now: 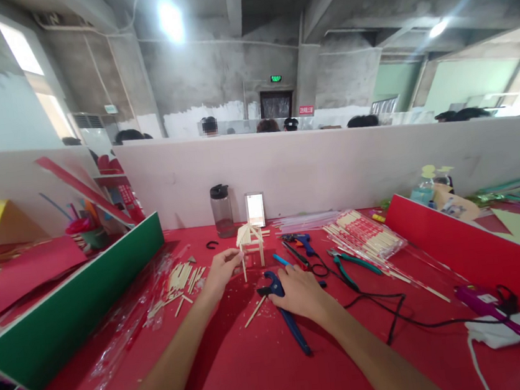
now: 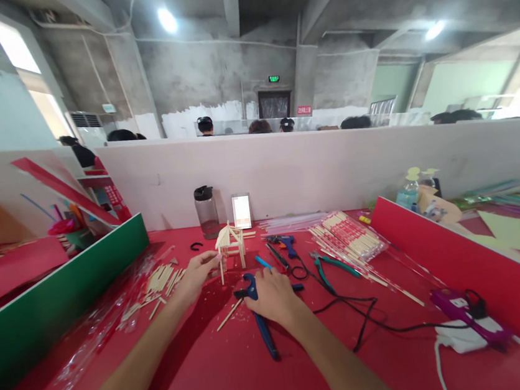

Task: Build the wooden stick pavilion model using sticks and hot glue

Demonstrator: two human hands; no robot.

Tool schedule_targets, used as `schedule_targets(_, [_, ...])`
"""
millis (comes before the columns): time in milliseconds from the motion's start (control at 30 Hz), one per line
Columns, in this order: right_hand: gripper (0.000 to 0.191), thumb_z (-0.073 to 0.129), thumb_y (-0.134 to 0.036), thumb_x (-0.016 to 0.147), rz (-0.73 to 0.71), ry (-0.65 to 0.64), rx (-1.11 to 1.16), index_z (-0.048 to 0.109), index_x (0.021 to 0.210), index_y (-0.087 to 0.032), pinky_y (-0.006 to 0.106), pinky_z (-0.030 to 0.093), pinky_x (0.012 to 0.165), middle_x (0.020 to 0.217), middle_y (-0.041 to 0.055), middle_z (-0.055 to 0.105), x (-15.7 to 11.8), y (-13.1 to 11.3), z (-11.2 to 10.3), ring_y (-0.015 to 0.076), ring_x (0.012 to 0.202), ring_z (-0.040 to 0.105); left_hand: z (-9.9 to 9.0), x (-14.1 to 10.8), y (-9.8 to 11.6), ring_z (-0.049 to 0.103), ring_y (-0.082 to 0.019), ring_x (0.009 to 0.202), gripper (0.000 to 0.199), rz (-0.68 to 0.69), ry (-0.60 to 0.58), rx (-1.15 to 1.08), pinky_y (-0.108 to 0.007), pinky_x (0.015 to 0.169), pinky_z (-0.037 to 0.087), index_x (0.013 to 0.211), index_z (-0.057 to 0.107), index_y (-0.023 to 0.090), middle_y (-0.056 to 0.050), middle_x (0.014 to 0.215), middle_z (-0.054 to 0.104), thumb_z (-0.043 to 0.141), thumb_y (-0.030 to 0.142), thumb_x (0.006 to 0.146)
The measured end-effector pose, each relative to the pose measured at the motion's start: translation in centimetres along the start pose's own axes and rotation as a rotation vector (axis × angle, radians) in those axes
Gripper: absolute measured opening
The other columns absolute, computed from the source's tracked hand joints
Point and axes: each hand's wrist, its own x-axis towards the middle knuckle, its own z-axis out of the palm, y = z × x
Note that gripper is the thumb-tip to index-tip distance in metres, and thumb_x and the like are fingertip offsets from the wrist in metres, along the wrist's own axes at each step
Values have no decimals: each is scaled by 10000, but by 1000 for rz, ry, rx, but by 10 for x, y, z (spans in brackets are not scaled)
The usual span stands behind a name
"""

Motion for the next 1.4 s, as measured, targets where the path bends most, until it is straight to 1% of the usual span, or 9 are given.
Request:
schedule_targets(200, [516,578,-561,843,-11,-10,9,621,1163,-159,431,471,887,1176,187,634,-1,1,-2,355,1149,566,-2,-1,0,612,-175,745,405,0,1,33,-288,726,498,817,685,162,-27,774,653,774,527,664])
schedule_targets(500, [537,581,-588,845,-24,-22,4,612,1182,-171,436,475,887,1172,177,635,0,2,-1,357,1152,567,-2,-3,4,606,-167,713,399,10,0,35,-278,708,493,785,682,168,-18,742,644,779,528,645])
schedule_targets(700, [525,542,-628,874,-43,29,-3,621,1126,-175,400,481,859,1140,157,645,2,6,-5,330,1110,590,-2,-3,5,614,-173,723,406,13,8,61,-283,714,493,780,684,171,-22,747,658,779,539,635])
schedule_targets(833, [349,464,-471,966,9,93,1,609,1103,-184,349,470,836,1098,129,659,9,18,-9,271,1056,621,-3,-2,3,630,-184,755,401,14,4,77,-283,722,495,799,692,174,-32,784,680,765,541,652])
schedule_targets(933, [208,488,-327,964,70,109,-1,604,1081,-200,307,458,803,1080,101,667,17,34,-12,237,1025,633,-3,-1,2,635,-187,762,413,20,10,86,-276,712,494,816,696,174,-36,798,685,759,550,657])
schedule_targets(1033, [167,490,-244,956,117,122,2,615,1058,-203,285,446,813,1083,91,670,24,50,-12,214,1024,638,-3,0,2,639,-189,744,435,24,5,89,-272,689,491,818,695,172,-38,782,686,761,568,649])
schedule_targets(1133, [173,489,-233,954,139,125,0,642,1029,-202,282,441,827,1059,85,681,28,61,-10,207,1016,644,-4,0,2,642,-190,733,453,17,9,81,-276,683,495,812,696,168,-45,784,691,774,577,633])
schedule_targets(1267, [208,487,-269,955,108,126,-14,686,969,-206,282,443,802,1017,77,700,30,67,-5,213,981,656,-3,-1,3,641,-190,737,460,9,-6,57,-293,702,510,810,694,168,-44,783,687,787,578,623])
schedule_targets(1400, [216,486,-276,952,132,131,-2,692,980,-217,283,435,795,1013,73,715,33,76,-3,212,965,661,-2,-4,5,642,-195,770,460,15,-6,51,-301,738,517,818,692,167,-45,809,686,788,574,626])
